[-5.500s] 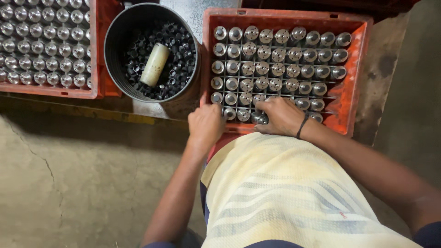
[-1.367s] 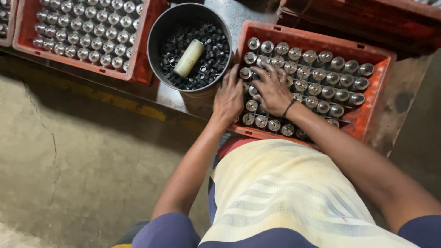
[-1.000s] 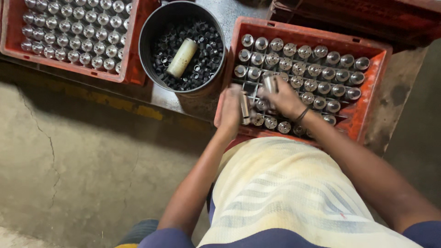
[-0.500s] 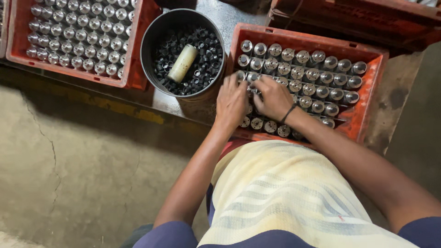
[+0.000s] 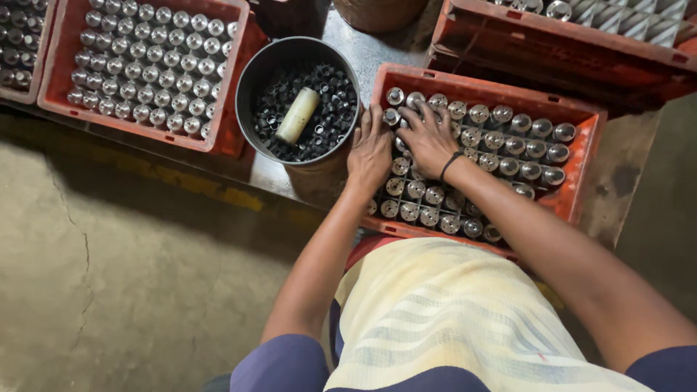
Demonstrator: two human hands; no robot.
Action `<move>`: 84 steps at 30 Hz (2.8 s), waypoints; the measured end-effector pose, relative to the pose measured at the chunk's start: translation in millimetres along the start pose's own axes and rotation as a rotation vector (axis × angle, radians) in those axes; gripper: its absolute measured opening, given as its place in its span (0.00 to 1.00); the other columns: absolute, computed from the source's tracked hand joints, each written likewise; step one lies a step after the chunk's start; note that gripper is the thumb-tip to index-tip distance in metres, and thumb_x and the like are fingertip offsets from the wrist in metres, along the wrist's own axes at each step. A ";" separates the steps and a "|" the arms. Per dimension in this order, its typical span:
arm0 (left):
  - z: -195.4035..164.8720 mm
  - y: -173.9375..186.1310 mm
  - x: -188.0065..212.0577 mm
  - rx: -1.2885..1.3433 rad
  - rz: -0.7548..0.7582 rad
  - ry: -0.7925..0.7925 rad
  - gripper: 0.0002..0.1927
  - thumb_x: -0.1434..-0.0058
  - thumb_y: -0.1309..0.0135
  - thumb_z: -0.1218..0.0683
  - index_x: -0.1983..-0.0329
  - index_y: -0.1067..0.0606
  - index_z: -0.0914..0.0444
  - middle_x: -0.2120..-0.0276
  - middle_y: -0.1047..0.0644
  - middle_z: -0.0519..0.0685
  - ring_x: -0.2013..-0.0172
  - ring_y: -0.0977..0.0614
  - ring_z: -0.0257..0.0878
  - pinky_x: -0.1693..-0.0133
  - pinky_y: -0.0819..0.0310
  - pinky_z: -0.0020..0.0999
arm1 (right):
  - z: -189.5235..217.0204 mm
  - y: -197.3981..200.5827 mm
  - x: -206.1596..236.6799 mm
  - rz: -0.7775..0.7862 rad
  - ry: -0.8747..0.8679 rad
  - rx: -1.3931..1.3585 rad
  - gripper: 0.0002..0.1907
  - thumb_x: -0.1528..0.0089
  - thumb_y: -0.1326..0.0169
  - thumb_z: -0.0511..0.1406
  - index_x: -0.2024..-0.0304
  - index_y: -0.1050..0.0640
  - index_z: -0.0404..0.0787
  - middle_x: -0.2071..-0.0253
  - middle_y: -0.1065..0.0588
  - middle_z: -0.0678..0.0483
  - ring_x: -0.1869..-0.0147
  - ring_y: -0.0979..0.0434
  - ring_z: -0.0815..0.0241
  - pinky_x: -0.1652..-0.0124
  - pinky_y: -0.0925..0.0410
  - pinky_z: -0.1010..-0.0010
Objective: The person places small black plastic pieces into the openings of many silver metal components arranged in a red crate. They then use a cylindrical tool to press or align the pieces within the components. The person repeats this process across multiple rows of components.
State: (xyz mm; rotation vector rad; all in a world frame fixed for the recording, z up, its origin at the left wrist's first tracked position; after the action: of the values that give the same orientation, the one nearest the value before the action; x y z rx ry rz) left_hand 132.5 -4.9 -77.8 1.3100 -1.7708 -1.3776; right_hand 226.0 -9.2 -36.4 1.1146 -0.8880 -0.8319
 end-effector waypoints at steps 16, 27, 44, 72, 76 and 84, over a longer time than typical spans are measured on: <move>-11.1 53.3 38.3 0.963 0.022 0.512 0.13 0.28 0.52 0.53 0.49 0.35 0.68 0.56 0.27 0.63 0.61 0.22 0.49 0.60 0.26 0.45 | -39.8 -23.3 65.1 -0.047 -0.479 -1.358 0.24 0.31 0.46 0.48 0.46 0.32 0.35 0.61 0.22 0.45 0.64 0.19 0.49 0.65 0.24 0.59; -30.9 34.8 11.7 0.057 0.007 -0.028 0.13 0.42 0.45 0.64 0.53 0.25 0.63 0.57 0.25 0.57 0.56 0.19 0.56 0.62 0.21 0.47 | -5.8 14.6 37.2 -0.356 -0.042 -0.322 0.31 0.53 0.36 0.31 0.46 0.26 0.34 0.54 0.27 0.36 0.55 0.22 0.35 0.57 0.26 0.52; -17.4 27.0 -38.1 0.011 -0.121 0.001 0.31 0.45 0.47 0.60 0.39 0.35 0.79 0.31 0.48 0.74 0.29 0.43 0.68 0.32 0.41 0.50 | -24.4 33.0 -19.0 -0.075 0.011 -0.005 0.30 0.51 0.35 0.35 0.44 0.22 0.47 0.27 0.41 0.46 0.23 0.50 0.42 0.36 0.53 0.29; -17.3 75.9 -18.8 0.562 -0.251 0.131 0.44 0.47 0.43 0.59 0.28 0.46 0.71 0.50 0.26 0.64 0.57 0.19 0.61 0.58 0.23 0.52 | -33.0 27.6 19.7 -0.236 -0.407 -0.780 0.33 0.48 0.39 0.31 0.42 0.36 0.34 0.50 0.30 0.40 0.54 0.24 0.44 0.55 0.26 0.54; -17.9 42.5 -21.6 0.213 0.051 0.136 0.22 0.47 0.42 0.63 0.48 0.28 0.63 0.52 0.27 0.63 0.60 0.19 0.62 0.62 0.23 0.54 | -11.8 37.5 23.3 -0.269 -0.207 -0.434 0.25 0.44 0.38 0.29 0.45 0.28 0.36 0.48 0.32 0.38 0.48 0.24 0.37 0.50 0.27 0.53; -26.5 45.6 -37.9 0.109 -0.096 -0.098 0.16 0.54 0.43 0.61 0.60 0.22 0.63 0.58 0.24 0.58 0.53 0.21 0.57 0.58 0.24 0.49 | -22.4 44.1 16.4 -0.382 -0.012 -0.448 0.25 0.50 0.39 0.29 0.49 0.24 0.32 0.56 0.26 0.39 0.53 0.22 0.37 0.51 0.27 0.54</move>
State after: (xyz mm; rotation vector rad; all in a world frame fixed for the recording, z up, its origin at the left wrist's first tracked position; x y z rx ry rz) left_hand 152.9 19.1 -21.0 1.4231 -1.8935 -1.4364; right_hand 257.8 -5.1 4.6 0.8893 -0.4636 -1.2813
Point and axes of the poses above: each hand's wrist, its own x-axis away from the middle knuckle, its own y-axis out of the back of the hand, z = x × y, the point moved 8 cm from there along -x, towards the middle knuckle
